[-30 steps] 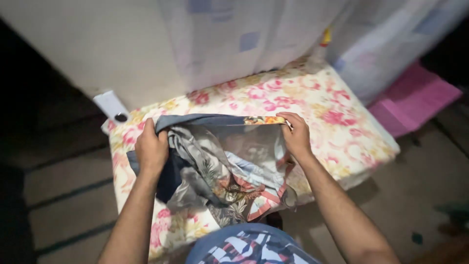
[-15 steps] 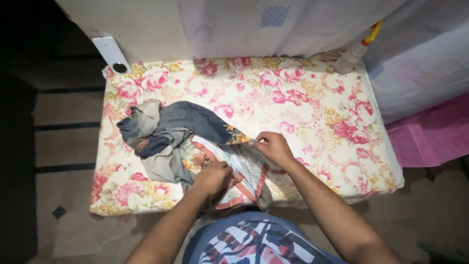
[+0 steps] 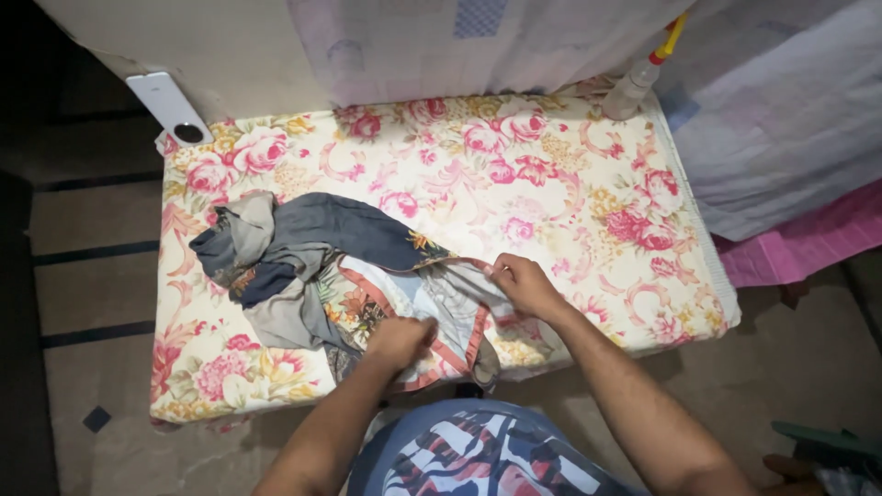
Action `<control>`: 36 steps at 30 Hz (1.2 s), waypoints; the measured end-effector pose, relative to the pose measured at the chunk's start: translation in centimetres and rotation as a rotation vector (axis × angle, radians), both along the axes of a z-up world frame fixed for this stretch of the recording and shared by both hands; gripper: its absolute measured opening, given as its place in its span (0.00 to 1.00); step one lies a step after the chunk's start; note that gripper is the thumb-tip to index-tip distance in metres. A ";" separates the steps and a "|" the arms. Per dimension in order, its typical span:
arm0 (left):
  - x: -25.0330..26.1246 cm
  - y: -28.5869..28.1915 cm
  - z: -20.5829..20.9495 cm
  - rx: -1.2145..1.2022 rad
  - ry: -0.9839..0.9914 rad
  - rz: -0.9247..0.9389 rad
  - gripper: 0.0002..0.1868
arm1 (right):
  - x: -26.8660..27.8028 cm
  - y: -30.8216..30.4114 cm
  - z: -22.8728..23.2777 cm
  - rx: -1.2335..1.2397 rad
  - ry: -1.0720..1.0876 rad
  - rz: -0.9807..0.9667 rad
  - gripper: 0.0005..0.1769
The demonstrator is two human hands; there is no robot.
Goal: Folding a white shirt and a patterned grey garment on a floral-covered surface.
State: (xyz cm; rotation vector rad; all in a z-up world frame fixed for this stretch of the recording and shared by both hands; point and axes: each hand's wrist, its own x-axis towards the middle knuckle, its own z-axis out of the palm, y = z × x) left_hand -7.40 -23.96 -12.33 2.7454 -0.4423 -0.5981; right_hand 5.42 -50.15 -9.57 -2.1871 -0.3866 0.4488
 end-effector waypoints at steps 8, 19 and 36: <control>-0.5 1.3 -2.0 -0.159 -0.177 -0.042 0.14 | -1.9 0.9 0.9 0.018 0.134 0.045 0.17; 5.1 3.6 8.7 -0.826 -0.460 0.376 0.07 | -1.5 4.4 3.6 0.141 0.072 -0.163 0.09; 6.2 2.8 14.5 -1.168 -0.247 0.393 0.05 | -0.9 8.6 12.7 0.443 0.027 -0.035 0.17</control>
